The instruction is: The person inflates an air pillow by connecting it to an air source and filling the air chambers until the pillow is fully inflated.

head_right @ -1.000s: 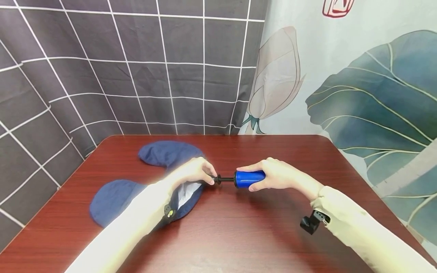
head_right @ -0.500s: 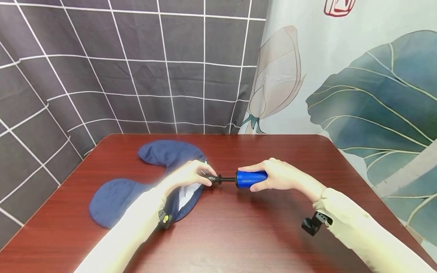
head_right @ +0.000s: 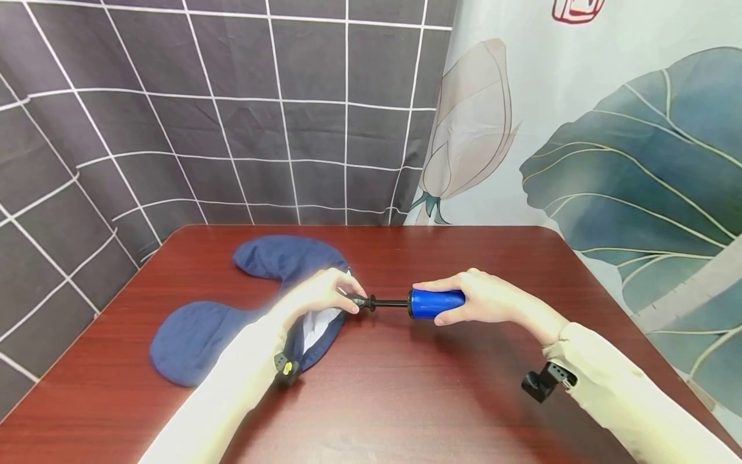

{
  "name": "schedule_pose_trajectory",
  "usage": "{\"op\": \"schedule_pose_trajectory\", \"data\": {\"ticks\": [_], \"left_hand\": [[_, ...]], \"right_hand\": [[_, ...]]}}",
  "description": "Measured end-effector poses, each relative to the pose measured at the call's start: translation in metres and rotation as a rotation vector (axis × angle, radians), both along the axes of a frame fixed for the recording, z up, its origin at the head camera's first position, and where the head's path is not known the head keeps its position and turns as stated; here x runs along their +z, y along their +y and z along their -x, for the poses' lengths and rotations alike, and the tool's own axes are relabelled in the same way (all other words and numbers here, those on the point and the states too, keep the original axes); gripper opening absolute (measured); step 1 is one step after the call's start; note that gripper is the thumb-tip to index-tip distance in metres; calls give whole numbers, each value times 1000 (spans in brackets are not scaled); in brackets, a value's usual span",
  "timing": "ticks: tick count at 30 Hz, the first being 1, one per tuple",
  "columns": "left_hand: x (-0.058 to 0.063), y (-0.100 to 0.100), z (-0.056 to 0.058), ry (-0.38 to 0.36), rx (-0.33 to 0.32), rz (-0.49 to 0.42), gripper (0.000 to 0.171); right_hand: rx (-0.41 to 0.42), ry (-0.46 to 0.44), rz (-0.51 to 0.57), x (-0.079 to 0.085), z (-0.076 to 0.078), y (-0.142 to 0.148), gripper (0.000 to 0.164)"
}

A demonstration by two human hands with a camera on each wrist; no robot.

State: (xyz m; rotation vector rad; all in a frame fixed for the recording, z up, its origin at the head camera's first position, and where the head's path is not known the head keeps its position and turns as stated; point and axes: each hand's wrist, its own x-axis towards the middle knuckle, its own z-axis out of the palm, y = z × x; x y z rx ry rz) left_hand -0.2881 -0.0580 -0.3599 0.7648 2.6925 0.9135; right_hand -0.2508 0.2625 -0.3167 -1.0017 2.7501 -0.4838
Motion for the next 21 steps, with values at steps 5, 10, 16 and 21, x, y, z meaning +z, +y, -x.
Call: {"op": "schedule_pose_trajectory", "data": {"ticks": [5,10,16,21], "left_hand": [[3,3,-2,-31,33,4,26],[-2,0,-3,-31,47,-45,27],[-7,-1,-7,35,22,-71,25],[-8,-2,-7,59,22,-81,25]], "right_hand": [[5,0,7,-3,-1,0,65],[10,-11,10,-3,-1,1,65],[20,-11,8,3,-4,9,65],[22,-27,19,12,-9,28,64]]}}
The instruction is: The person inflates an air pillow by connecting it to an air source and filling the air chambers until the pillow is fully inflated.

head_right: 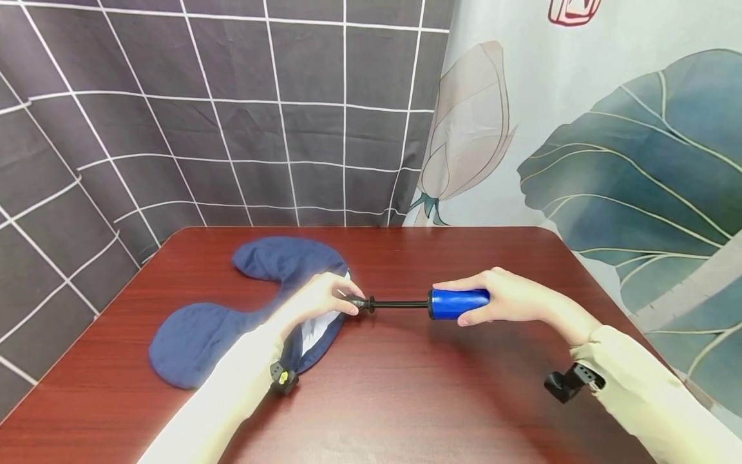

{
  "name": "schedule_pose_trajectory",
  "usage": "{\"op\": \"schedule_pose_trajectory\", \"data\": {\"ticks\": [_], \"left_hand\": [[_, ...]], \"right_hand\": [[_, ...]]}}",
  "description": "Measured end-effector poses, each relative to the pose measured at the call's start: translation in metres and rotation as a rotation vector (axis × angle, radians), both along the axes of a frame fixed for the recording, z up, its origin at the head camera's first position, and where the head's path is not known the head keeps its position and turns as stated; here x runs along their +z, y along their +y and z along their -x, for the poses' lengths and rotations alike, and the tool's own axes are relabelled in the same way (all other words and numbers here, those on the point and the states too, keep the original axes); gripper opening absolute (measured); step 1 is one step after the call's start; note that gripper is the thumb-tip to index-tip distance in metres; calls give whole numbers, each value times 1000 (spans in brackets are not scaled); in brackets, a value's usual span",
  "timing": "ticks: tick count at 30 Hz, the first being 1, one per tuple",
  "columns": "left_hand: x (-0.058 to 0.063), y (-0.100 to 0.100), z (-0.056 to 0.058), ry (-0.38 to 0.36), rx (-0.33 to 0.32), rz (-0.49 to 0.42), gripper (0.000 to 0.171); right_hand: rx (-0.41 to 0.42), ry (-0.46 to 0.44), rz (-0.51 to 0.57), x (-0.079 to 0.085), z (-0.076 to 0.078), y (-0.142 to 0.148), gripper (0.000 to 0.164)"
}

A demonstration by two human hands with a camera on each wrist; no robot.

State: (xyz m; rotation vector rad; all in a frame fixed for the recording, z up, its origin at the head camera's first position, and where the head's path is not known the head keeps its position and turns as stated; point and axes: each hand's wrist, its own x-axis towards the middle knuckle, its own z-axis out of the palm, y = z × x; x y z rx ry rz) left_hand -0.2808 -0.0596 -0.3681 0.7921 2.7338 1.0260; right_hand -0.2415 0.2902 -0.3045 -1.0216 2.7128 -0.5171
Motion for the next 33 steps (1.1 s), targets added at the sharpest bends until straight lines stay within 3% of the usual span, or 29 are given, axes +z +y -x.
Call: {"op": "schedule_pose_trajectory", "data": {"ticks": [9,25,33], "left_hand": [[-2,0,-3,40,-38,15,24],[-7,1,0,-4,-25,-34,24],[-6,0,-1,30,-52,-25,24]], "right_hand": [[-3,-16,10,-9,4,-1,62],[14,14,20,-34,29,-77,64],[25,9,26,-34,27,-68,66]]}}
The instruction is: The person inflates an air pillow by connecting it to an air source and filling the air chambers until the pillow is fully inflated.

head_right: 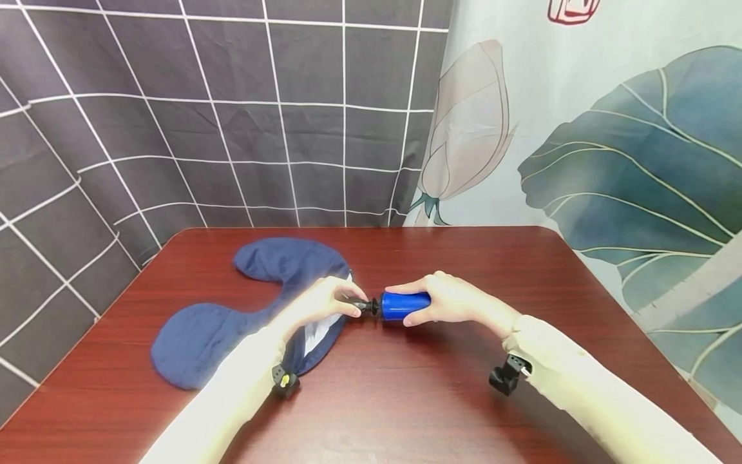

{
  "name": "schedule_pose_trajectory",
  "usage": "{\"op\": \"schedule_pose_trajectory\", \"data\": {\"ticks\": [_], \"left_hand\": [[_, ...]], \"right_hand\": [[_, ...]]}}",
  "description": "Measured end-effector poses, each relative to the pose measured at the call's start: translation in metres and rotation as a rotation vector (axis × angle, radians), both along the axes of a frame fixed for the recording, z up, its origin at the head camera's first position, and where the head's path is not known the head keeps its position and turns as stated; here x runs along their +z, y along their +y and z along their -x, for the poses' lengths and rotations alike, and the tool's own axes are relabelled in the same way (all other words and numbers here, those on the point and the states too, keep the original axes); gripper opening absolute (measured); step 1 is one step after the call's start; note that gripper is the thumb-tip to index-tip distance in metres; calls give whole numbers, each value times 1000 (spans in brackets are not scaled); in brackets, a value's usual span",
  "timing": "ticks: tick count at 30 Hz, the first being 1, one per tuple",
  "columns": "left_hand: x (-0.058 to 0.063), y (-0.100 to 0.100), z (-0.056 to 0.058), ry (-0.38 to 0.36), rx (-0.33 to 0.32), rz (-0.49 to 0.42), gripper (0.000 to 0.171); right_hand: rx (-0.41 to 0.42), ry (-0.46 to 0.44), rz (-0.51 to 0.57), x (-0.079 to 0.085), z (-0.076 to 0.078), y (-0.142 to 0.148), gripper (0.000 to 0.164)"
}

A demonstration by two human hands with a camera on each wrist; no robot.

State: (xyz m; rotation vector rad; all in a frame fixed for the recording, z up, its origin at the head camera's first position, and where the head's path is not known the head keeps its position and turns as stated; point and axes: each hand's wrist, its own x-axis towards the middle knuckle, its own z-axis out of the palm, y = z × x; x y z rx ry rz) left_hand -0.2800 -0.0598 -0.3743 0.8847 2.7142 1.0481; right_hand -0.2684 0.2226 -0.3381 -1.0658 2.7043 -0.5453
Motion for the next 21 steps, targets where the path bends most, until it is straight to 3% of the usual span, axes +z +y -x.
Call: {"op": "schedule_pose_trajectory", "data": {"ticks": [4,11,18,21], "left_hand": [[-1,0,3,-4,-13,0,24],[-2,-5,12,9,-27,18,23],[-3,-7,21,49,-74,25,23],[-5,-7,23,4,-74,-14,23]], "right_hand": [[-4,-26,3,8,-3,23,66],[-111,-96,17,17,-21,58,66],[-113,-68,14,19,-33,64,66],[-116,-65,23,19,-30,60,65]]}}
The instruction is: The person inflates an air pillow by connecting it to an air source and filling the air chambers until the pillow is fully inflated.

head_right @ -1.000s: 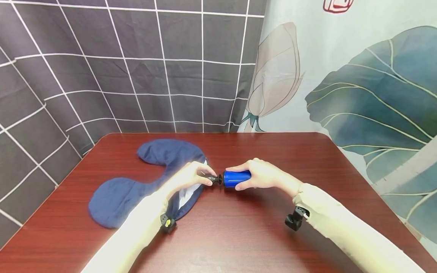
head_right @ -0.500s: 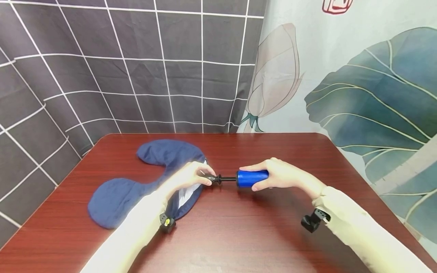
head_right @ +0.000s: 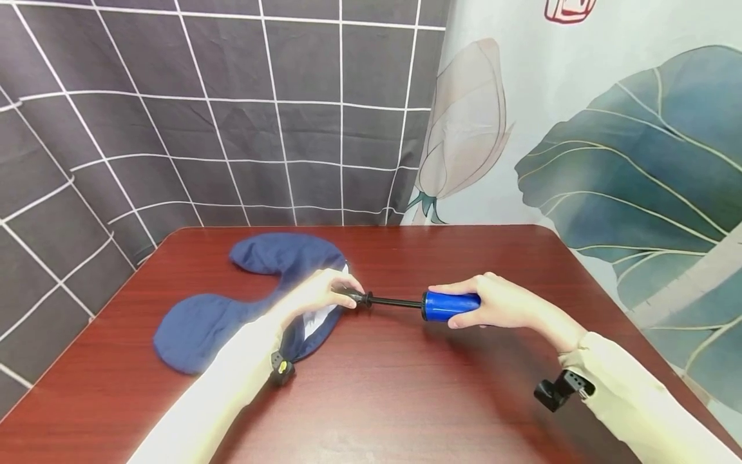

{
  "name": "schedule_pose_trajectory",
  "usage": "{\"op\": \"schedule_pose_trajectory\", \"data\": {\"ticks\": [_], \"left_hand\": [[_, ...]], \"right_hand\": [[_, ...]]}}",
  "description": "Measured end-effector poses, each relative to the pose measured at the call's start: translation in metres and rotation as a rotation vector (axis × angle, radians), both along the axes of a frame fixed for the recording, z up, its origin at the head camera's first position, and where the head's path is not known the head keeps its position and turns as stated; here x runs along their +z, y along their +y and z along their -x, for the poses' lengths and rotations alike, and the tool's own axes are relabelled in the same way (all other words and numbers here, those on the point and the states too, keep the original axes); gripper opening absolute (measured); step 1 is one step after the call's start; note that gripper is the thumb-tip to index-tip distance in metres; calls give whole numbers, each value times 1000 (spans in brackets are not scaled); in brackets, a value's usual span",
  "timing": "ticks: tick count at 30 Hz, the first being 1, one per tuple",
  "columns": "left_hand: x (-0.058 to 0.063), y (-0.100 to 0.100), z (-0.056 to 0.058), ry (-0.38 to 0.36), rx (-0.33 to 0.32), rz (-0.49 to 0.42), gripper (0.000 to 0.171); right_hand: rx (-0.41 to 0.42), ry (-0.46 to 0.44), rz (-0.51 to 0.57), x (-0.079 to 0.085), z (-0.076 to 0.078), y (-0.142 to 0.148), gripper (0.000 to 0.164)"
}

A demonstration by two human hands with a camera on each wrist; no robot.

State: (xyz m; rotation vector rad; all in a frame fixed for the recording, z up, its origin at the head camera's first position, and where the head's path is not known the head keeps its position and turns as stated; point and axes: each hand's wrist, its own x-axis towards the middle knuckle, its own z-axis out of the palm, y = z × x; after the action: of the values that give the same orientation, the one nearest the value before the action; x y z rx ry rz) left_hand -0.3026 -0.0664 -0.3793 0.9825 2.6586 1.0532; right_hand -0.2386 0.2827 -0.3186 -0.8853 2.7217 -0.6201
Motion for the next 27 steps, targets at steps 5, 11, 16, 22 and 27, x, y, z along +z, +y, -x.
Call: {"op": "schedule_pose_trajectory", "data": {"ticks": [5,11,16,22,27], "left_hand": [[-1,-2,2,-56,7,-33,24],[2,-2,1,-70,32,-24,24],[1,-1,2,-72,25,-39,23],[-1,-1,2,-67,5,-22,23],[0,-3,3,-81,24,-18,23]], "right_hand": [[27,14,-1,-5,15,-21,64],[41,56,-15,-15,34,-55,64],[51,88,-11,-24,41,-77,62],[49,106,-17,-28,39,-82,62],[61,47,-14,-18,36,-62,64]]}}
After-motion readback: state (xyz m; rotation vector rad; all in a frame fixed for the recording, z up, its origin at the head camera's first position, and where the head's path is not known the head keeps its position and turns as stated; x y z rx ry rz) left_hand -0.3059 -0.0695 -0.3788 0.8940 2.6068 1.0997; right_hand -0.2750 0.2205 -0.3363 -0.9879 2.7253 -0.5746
